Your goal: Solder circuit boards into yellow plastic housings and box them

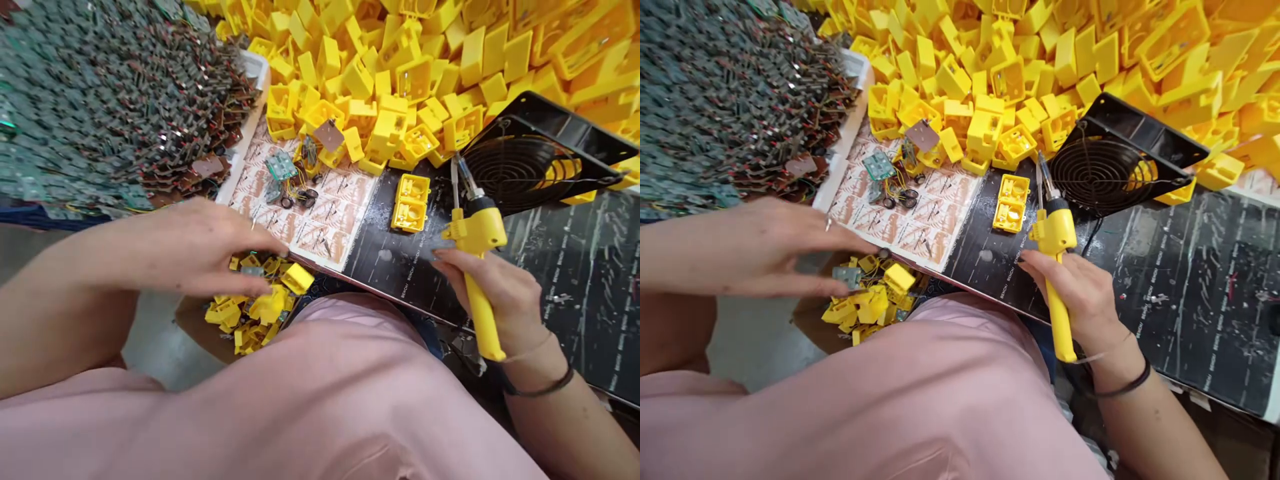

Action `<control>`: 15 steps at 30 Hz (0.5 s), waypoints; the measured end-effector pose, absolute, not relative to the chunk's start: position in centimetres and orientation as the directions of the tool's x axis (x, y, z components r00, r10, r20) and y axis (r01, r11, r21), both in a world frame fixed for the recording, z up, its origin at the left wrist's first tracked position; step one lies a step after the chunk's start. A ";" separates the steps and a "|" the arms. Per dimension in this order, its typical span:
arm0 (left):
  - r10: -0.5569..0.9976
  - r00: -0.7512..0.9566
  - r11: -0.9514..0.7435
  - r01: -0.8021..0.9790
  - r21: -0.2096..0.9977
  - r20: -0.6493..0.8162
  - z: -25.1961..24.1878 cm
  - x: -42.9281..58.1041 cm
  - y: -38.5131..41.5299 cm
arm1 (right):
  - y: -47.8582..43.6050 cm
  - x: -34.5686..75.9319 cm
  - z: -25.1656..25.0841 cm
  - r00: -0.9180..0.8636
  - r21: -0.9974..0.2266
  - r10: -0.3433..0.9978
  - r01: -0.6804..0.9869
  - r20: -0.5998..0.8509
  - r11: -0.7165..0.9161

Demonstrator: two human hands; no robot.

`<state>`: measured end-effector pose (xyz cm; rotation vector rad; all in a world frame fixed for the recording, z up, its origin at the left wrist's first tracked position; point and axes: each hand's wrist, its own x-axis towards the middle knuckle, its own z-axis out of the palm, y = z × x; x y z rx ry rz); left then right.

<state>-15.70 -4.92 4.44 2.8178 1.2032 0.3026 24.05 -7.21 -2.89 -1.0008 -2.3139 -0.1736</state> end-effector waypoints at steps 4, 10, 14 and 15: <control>0.721 0.676 -0.688 0.723 0.051 0.152 2.7 -11.3 -1.1 | -4.7 23.5 -4.0 -0.579 -0.017 0.589 0.704 0.564 0.710; 0.814 0.563 -0.574 0.817 0.049 0.143 0.1 -6.6 6.6 | -2.5 22.6 -5.4 -0.622 0.073 0.600 0.722 0.504 0.688; 0.893 0.321 -0.429 0.820 0.379 0.315 1.5 -8.6 8.1 | -2.4 22.7 -5.8 -0.611 0.069 0.604 0.730 0.511 0.680; 0.894 0.252 -0.414 0.780 0.470 0.371 2.1 -9.0 8.1 | -2.6 22.8 -5.7 -0.607 0.059 0.606 0.730 0.515 0.681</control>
